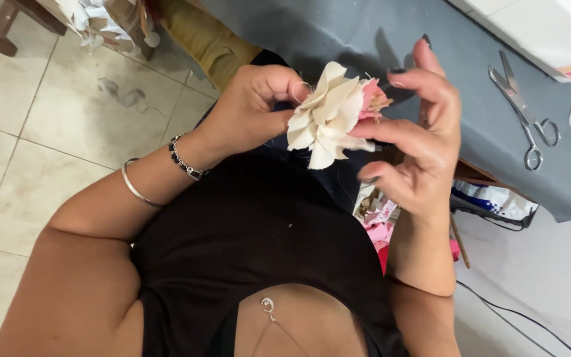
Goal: Assembling a decorative fabric flower by layering and pinning petals
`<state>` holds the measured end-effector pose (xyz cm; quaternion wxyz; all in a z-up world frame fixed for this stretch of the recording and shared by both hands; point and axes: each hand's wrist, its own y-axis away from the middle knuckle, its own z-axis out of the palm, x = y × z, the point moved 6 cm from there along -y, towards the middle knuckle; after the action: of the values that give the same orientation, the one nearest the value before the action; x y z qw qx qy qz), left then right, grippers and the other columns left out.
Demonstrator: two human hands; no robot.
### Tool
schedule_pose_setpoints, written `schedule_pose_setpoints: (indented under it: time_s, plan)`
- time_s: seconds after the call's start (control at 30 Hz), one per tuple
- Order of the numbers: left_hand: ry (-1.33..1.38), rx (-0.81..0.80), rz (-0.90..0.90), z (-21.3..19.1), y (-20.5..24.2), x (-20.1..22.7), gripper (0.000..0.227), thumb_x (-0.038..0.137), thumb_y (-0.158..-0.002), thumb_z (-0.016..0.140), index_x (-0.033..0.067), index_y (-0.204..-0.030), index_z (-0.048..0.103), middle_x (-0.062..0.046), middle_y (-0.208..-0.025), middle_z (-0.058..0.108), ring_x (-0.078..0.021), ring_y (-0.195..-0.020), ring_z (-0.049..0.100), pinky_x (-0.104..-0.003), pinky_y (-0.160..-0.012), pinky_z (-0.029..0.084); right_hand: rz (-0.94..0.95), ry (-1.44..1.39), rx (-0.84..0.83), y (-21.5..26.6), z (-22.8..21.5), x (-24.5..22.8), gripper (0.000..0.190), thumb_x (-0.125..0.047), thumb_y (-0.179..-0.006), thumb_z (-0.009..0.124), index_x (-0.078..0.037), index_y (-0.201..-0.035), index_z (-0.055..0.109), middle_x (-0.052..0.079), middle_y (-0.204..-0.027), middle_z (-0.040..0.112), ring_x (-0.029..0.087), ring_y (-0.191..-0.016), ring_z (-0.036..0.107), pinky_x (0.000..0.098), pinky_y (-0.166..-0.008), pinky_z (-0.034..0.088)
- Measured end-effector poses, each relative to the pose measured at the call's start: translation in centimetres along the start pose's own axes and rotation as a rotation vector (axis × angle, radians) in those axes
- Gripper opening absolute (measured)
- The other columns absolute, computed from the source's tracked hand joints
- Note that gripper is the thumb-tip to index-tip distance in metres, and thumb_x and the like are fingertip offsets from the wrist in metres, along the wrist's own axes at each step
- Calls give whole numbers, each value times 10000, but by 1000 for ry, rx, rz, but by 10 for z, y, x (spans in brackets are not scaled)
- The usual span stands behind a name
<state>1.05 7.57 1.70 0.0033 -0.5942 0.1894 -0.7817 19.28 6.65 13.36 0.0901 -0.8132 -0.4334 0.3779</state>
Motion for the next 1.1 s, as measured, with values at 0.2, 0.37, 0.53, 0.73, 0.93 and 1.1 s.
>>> schedule_pose_setpoints:
  time_s: [0.2, 0.37, 0.53, 0.73, 0.93, 1.1]
  plan:
    - [134, -50, -23, 5, -1, -8, 93, 24, -968, 756, 40, -984, 665, -30, -970, 725, -65, -863, 693, -177, -773, 589, 22, 4, 2, 2, 0, -2, 133, -196, -1022, 652, -130, -1061, 762, 125, -1324, 475, 375, -1516, 316, 640, -1367, 241]
    - [246, -74, -69, 7, 1, -22, 133, 94, -965, 757, 67, -1015, 637, -12, -1026, 712, -63, -942, 698, -183, -837, 595, 96, -95, 38, 5, -5, -9, 124, -199, -1039, 623, -91, -1043, 683, 113, -1287, 548, 362, -1502, 411, 627, -1380, 292]
    - [301, -63, -81, 4, 1, -27, 123, 116, -969, 752, 78, -995, 638, 7, -983, 707, -47, -899, 685, -184, -802, 588, 0, -24, 491, 21, -53, 5, 260, -39, -998, 639, -52, -750, 564, 132, -1063, 574, 387, -1259, 602, 550, -1153, 534]
    - [319, -19, -33, -7, -4, -25, 165, 133, -949, 766, 86, -972, 610, -14, -944, 718, -66, -862, 693, -192, -745, 583, 113, 785, -6, 45, -109, 68, 185, 176, -1102, 655, 163, -1270, 733, 310, -1228, 677, 457, -1152, 635, 512, -995, 511]
    - [534, 33, -48, -18, -6, -30, 220, 200, -882, 827, 145, -861, 615, 66, -840, 672, -23, -773, 638, -174, -702, 557, 347, 993, -161, 88, -138, 107, 290, -5, -1160, 598, 52, -1394, 761, 223, -1297, 770, 433, -1109, 688, 489, -915, 512]
    - [639, 98, -85, -24, -6, -53, 267, -58, -855, 769, 58, -1086, 701, -31, -1022, 742, -120, -937, 707, -249, -840, 591, 254, 981, -284, 91, -142, 82, 150, 26, -1178, 746, 23, -1318, 799, 158, -1255, 782, 308, -1098, 729, 392, -974, 574]
